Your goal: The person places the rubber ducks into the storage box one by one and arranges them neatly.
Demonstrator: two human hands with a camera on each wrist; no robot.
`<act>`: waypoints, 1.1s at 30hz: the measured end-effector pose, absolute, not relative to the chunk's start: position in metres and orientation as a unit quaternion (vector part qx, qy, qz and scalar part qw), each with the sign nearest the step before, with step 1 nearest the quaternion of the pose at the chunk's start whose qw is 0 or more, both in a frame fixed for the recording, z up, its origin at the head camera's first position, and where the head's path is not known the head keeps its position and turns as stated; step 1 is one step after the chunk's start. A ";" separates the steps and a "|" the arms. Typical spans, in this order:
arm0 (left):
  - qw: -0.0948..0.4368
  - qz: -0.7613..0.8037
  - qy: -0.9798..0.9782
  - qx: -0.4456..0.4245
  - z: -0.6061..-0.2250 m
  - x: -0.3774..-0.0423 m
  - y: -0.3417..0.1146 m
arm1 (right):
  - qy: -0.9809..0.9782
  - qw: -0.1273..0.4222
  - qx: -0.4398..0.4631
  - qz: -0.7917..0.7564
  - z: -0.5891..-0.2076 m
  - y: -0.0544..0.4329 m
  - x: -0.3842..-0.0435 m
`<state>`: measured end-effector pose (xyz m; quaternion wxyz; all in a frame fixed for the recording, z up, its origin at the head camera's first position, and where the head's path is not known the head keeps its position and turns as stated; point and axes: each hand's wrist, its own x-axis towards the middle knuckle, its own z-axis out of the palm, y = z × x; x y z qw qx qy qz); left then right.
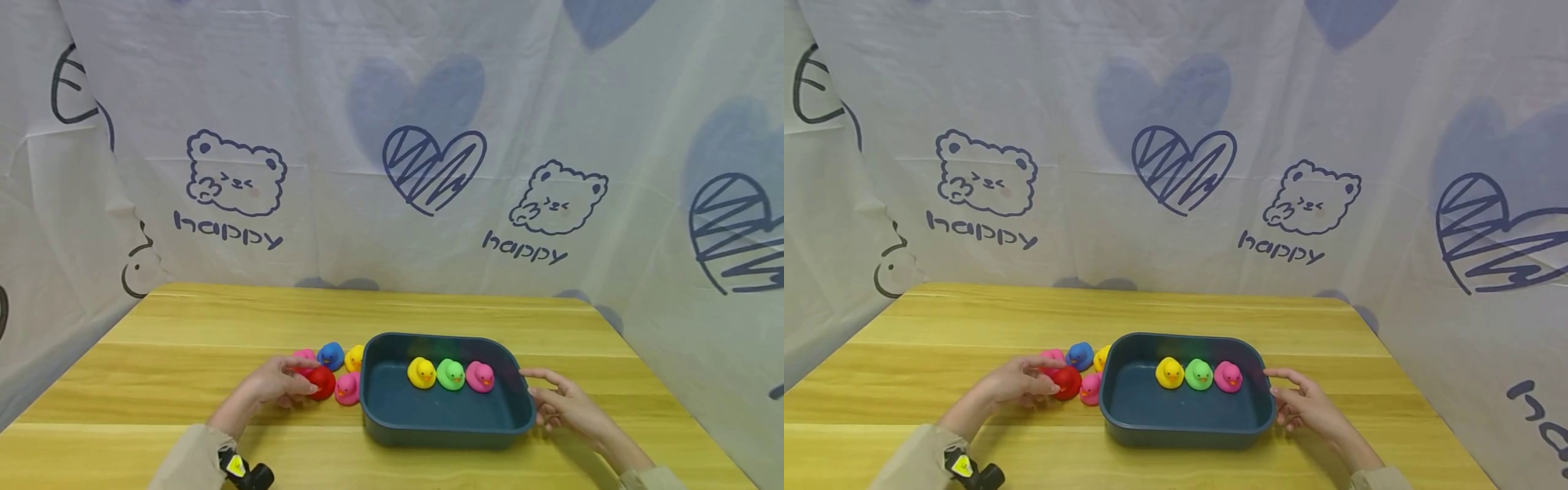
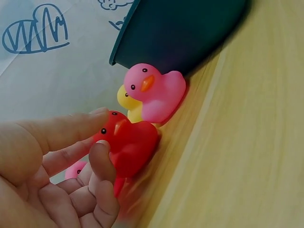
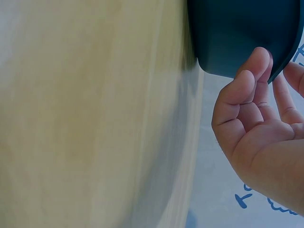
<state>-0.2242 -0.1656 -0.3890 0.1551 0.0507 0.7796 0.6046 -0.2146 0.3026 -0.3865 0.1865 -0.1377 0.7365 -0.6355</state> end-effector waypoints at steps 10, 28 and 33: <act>0.150 0.597 0.788 0.033 -0.389 -0.224 -0.160 | 0.743 0.182 -0.131 -0.630 -0.386 0.302 -0.214; 0.140 0.602 0.785 0.044 -0.390 -0.225 -0.163 | 0.732 0.188 -0.139 -0.640 -0.387 0.302 -0.213; 0.116 0.585 0.802 0.027 -0.377 -0.220 -0.158 | 0.729 0.189 -0.147 -0.642 -0.386 0.302 -0.213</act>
